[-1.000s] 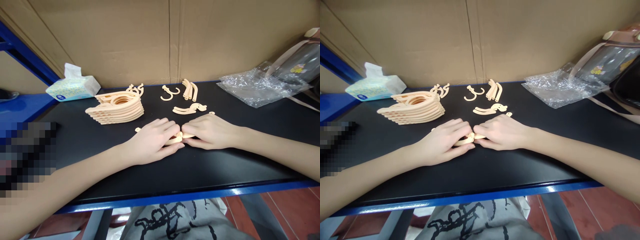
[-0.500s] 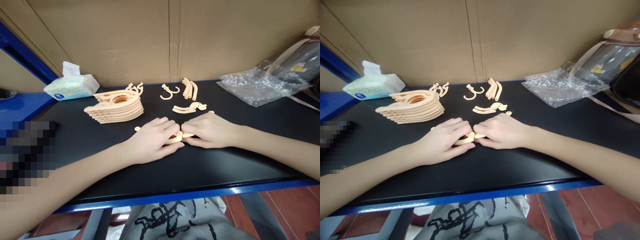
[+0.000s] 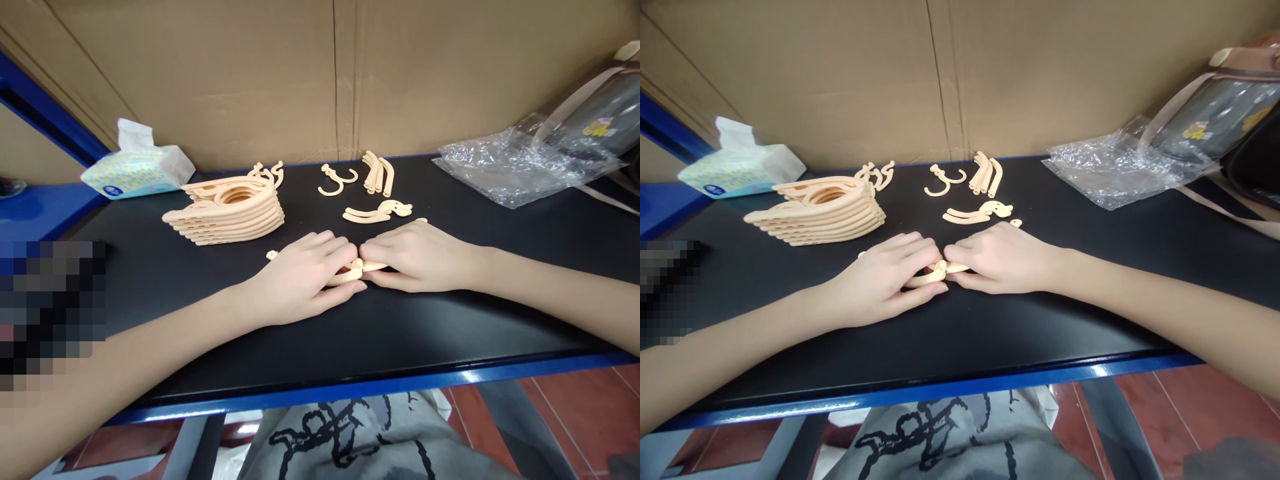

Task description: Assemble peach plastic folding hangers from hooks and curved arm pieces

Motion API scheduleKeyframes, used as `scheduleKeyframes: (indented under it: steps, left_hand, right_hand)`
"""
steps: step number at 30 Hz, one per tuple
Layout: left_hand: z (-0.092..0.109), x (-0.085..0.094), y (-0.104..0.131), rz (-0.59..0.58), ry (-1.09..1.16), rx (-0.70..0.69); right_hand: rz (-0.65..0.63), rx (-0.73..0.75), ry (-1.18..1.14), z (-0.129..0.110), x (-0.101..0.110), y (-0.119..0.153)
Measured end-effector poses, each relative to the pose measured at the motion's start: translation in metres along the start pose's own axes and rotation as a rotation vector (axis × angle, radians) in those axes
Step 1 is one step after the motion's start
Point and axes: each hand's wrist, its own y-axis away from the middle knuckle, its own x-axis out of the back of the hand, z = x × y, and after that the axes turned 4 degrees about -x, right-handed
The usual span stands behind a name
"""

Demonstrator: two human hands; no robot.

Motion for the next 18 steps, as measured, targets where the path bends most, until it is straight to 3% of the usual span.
scheduleKeyframes:
  steps: [18]
  left_hand:
    - [-0.0011,-0.0016,-0.002,0.004,-0.001,0.002]
  right_hand:
    - [-0.031,-0.022,-0.031,0.0004,-0.0005,-0.0014]
